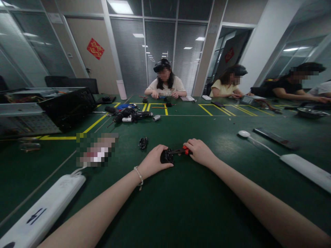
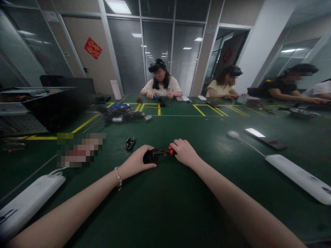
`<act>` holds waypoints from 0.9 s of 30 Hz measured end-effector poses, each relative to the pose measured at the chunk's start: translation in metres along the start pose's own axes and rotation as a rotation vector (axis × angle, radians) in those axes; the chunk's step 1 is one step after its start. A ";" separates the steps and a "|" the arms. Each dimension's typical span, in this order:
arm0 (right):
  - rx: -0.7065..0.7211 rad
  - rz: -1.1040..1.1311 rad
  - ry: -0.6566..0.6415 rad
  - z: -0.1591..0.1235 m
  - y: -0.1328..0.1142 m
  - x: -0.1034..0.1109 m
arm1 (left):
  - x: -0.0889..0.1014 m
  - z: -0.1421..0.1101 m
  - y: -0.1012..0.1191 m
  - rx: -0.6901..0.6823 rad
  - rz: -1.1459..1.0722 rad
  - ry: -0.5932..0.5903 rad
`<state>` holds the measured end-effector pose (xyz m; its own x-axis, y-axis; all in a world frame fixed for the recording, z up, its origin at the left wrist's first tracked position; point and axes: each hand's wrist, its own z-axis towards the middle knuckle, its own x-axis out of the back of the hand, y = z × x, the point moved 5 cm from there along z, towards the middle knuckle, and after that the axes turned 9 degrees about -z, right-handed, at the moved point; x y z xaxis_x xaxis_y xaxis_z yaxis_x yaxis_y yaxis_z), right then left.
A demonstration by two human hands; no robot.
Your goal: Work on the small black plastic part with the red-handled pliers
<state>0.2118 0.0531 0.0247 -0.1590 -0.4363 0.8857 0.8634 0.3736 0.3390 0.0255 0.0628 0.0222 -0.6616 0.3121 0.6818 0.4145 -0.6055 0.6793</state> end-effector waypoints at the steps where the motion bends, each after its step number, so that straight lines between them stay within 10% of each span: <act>1: -0.002 -0.001 0.001 0.000 0.000 0.001 | 0.000 0.000 -0.001 0.007 -0.006 0.004; 27: -0.075 0.027 0.040 -0.003 0.004 0.001 | 0.002 0.001 -0.008 0.054 0.021 0.000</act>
<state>0.2163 0.0522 0.0257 -0.1177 -0.4596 0.8803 0.9009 0.3235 0.2893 0.0214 0.0685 0.0188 -0.6520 0.2999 0.6964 0.4618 -0.5714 0.6784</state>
